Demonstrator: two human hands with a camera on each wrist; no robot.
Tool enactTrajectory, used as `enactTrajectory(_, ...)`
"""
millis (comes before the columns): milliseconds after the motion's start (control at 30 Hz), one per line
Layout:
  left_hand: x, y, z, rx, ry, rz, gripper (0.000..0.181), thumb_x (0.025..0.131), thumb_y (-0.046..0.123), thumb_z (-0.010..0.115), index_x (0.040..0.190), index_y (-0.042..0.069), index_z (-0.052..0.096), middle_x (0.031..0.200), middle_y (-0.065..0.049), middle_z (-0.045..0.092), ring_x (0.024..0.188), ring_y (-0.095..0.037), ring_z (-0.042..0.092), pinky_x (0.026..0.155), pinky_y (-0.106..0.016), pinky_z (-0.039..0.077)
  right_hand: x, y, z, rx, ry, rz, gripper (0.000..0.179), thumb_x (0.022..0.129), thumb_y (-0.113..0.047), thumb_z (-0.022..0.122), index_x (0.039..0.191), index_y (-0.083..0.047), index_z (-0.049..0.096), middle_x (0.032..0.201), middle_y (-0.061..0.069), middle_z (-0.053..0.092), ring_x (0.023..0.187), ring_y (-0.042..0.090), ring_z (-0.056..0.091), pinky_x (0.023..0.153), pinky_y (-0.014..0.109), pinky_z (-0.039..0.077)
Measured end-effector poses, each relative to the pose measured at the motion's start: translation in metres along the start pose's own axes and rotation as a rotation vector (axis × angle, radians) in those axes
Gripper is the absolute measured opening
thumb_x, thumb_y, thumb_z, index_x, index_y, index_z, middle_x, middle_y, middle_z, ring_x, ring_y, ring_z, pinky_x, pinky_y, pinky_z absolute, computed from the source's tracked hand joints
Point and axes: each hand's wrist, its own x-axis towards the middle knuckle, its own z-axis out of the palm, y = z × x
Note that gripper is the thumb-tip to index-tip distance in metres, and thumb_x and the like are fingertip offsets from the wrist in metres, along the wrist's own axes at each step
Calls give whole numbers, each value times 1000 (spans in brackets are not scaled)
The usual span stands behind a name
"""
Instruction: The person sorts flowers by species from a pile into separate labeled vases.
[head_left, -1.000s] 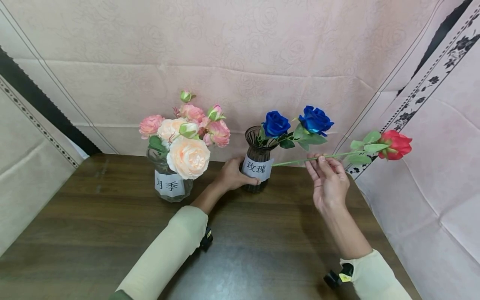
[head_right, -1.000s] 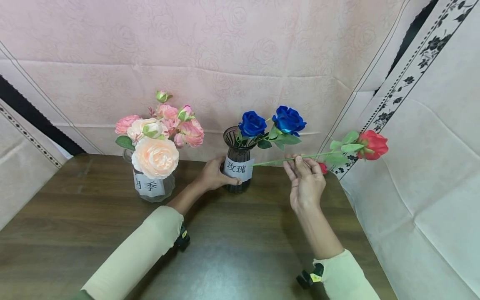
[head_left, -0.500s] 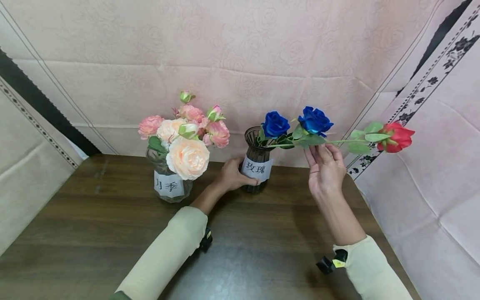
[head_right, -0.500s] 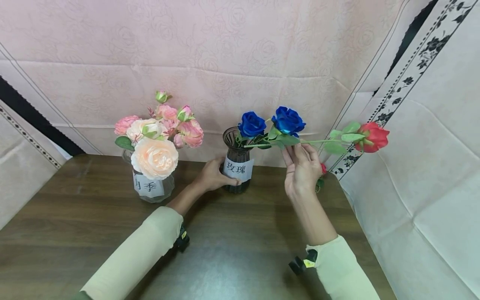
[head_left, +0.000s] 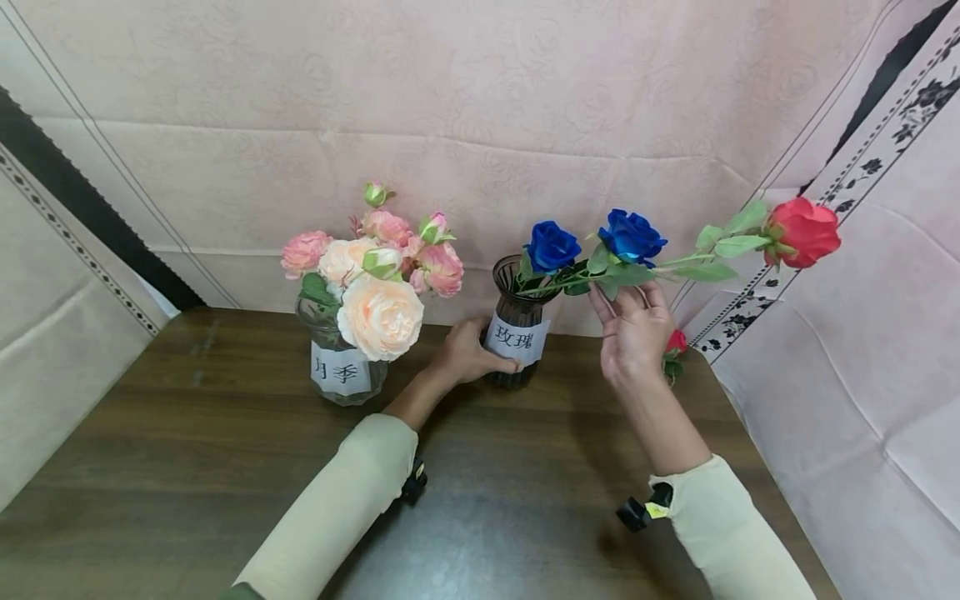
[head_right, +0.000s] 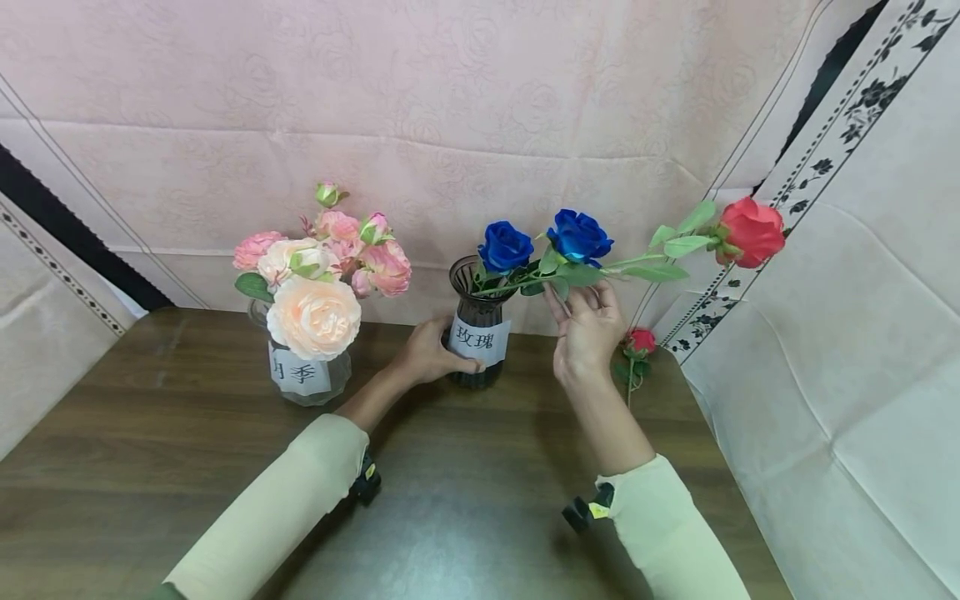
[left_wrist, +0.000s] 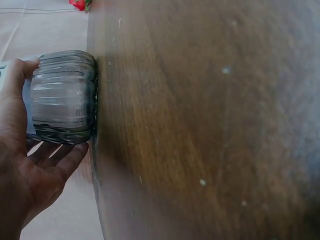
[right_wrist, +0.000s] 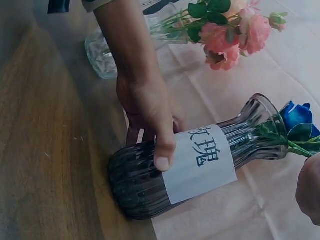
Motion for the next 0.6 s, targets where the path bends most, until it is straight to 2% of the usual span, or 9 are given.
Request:
enactTrajectory(200,-1,1,0,-2,7,-4,75,77,35,105,138,6,73,130,-13,82,118,-29,76,109,-49,61,0,5,2,-144,-57,-43,30,112,4,62,137,-6,75,124,6,82,109,16,82,92,34,70)
enactTrajectory(367,1,-2,1,-2,-4,-6,75,78,34,105,139,6,72,132,-13,81,120,-30,76,111,-50,61,0,5,4,-233,-88,-75,30,113,2,61,140,-5,74,126,5,82,110,16,80,90,33,70)
enactTrajectory(467,2,-3,1,-1,-6,-1,75,78,34,105,139,5,72,132,-13,81,120,-31,76,111,-50,60,-1,6,6,-310,-106,-97,29,114,1,61,138,-6,75,125,2,82,112,15,78,87,32,70)
enactTrajectory(600,1,-2,1,0,-4,2,74,78,35,105,138,6,73,130,-13,81,118,-30,76,110,-50,61,-2,11,9,-430,-126,-118,25,111,3,61,129,-6,77,114,-4,82,108,12,77,86,30,69)
